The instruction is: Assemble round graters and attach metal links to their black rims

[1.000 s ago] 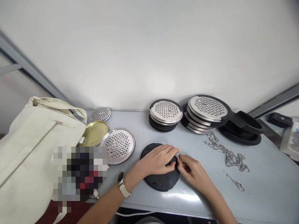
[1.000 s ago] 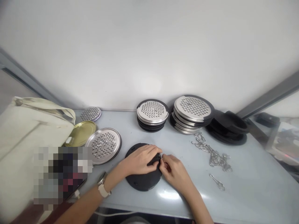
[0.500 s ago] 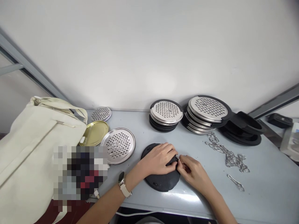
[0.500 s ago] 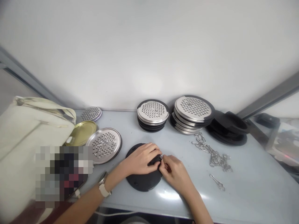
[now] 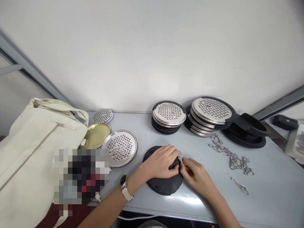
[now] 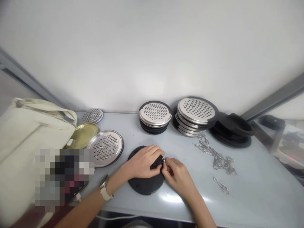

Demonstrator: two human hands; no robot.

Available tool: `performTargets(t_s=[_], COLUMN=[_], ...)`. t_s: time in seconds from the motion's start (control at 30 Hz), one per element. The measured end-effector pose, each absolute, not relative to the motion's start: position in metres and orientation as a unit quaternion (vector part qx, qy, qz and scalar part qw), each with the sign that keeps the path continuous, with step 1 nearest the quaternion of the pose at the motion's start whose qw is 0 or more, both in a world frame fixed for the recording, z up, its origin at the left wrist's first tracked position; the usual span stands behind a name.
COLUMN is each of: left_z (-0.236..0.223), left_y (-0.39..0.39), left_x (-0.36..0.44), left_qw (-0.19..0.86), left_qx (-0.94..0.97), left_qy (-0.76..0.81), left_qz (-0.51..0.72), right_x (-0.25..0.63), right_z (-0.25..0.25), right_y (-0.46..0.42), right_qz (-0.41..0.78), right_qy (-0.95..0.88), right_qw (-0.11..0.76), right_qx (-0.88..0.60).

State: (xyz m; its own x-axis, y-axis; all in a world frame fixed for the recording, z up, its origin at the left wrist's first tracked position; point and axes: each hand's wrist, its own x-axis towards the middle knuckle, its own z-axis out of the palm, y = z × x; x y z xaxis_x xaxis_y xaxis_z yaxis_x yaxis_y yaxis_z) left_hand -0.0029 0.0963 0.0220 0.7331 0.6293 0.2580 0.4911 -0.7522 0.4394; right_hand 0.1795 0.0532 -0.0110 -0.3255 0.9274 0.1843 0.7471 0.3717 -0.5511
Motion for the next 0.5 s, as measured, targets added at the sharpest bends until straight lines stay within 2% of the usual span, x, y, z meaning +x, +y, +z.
performTargets(t_s=[0.2, 0.5], left_z=[0.0223, 0.016], left_y=[0.0962, 0.0954], left_x=[-0.0031, -0.0017], left_qw=[0.155, 0.066], left_qx=[0.919, 0.927], left_qy=[0.306, 0.308], left_qz=[0.193, 0.203], right_x=[0.181, 0.1802], right_z=[-0.0127, -0.0126], right_y=[0.0539, 0.0545], right_qz=[0.194, 0.182], right_qy=[-0.792, -0.792], right_qw=[0.239, 0.238], right_qx=[-0.528, -0.532])
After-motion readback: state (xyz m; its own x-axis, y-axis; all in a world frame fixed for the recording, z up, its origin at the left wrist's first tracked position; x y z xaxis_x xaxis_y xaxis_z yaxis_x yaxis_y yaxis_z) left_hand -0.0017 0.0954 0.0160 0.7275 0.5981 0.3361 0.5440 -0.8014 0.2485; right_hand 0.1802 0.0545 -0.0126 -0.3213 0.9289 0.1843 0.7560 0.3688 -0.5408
